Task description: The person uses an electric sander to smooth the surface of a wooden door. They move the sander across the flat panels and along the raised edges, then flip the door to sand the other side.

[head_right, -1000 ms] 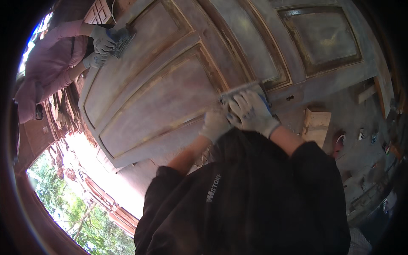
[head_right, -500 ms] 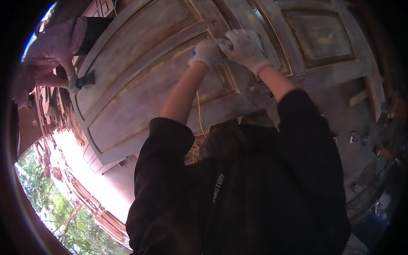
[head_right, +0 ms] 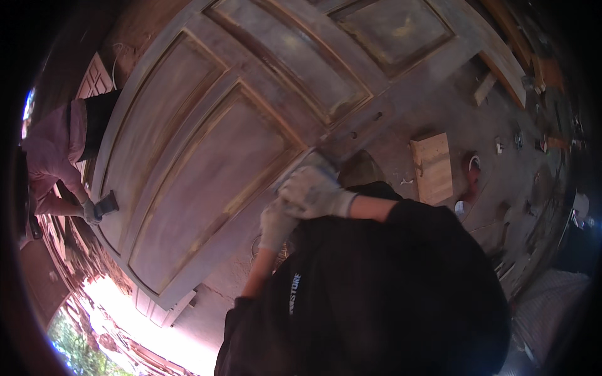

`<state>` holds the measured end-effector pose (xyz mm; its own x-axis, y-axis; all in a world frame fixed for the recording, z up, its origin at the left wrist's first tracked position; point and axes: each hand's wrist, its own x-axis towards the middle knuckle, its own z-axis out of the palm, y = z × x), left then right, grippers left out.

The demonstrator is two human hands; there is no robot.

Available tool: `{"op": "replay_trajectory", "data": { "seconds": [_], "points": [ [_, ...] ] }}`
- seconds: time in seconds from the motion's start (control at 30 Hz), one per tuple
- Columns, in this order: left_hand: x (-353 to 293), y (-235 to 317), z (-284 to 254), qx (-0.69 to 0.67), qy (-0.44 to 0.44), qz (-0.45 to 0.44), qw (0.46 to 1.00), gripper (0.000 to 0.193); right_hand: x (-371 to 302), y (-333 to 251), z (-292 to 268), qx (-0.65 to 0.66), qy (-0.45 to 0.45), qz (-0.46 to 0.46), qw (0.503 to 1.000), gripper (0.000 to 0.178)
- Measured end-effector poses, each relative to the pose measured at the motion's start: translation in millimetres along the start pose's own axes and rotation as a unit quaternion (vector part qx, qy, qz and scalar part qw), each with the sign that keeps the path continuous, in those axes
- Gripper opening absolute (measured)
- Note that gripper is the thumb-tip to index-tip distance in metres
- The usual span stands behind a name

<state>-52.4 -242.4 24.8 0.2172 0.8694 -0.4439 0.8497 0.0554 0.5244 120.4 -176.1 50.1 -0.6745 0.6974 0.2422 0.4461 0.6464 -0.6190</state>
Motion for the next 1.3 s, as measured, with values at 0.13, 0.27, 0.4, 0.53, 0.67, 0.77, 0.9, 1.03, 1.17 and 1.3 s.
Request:
{"op": "replay_trajectory", "data": {
  "seconds": [0.13, 0.27, 0.4, 0.53, 0.67, 0.77, 0.9, 1.03, 1.17, 1.3],
  "points": [
    [-36.9, -85.6, 16.5, 0.067, -0.005, -0.028, 0.997, 0.051, 23.0, -9.8, 53.1, 0.02, -0.027, -0.066, 0.997, 0.032],
    [-25.4, -79.3, -3.0, 0.035, -0.024, -0.053, 0.998, 0.045, 34.4, -7.8, 49.6, -0.035, -0.067, -0.09, 0.993, 0.035],
    [14.1, -31.5, 12.1, 0.09, -0.162, -0.073, 0.98, 0.04, -12.2, 37.9, 13.7, 0.007, -0.014, -0.071, 0.997, 0.035],
    [82.7, 76.0, 50.3, 0.054, -0.098, 0.061, 0.992, 0.029, -70.6, 120.3, -72.3, 0.028, 0.015, -0.058, 0.998, 0.034],
    [182.4, 201.4, 73.9, -0.001, -0.115, 0.082, 0.99, 0.044, -126.4, 201.3, -175.8, -0.041, 0.124, 0.002, 0.991, 0.033],
    [258.0, 291.1, 61.4, -0.033, -0.132, 0.155, 0.978, 0.066, -148.7, 256.2, -240.9, -0.067, 0.113, 0.101, 0.986, 0.033],
    [370.7, 378.3, 64.9, 0.099, -0.152, 0.193, 0.964, 0.069, -161.8, 335.9, -310.7, -0.21, 0.172, 0.155, 0.95, 0.038],
    [395.6, 421.8, 67.6, 0.135, -0.029, 0.201, 0.97, 0.057, -152.9, 379.7, -334.9, -0.317, 0.171, 0.254, 0.897, 0.039],
    [350.9, 395.7, 66.2, 0.07, -0.008, 0.154, 0.986, 0.049, -143.1, 334.0, -314.8, -0.277, 0.144, 0.228, 0.922, 0.036],
    [273.7, 311.3, 62.0, 0.024, 0.075, 0.198, 0.977, 0.046, -125.2, 266.7, -241.4, -0.202, 0.141, 0.202, 0.948, 0.036]
  ]
}}
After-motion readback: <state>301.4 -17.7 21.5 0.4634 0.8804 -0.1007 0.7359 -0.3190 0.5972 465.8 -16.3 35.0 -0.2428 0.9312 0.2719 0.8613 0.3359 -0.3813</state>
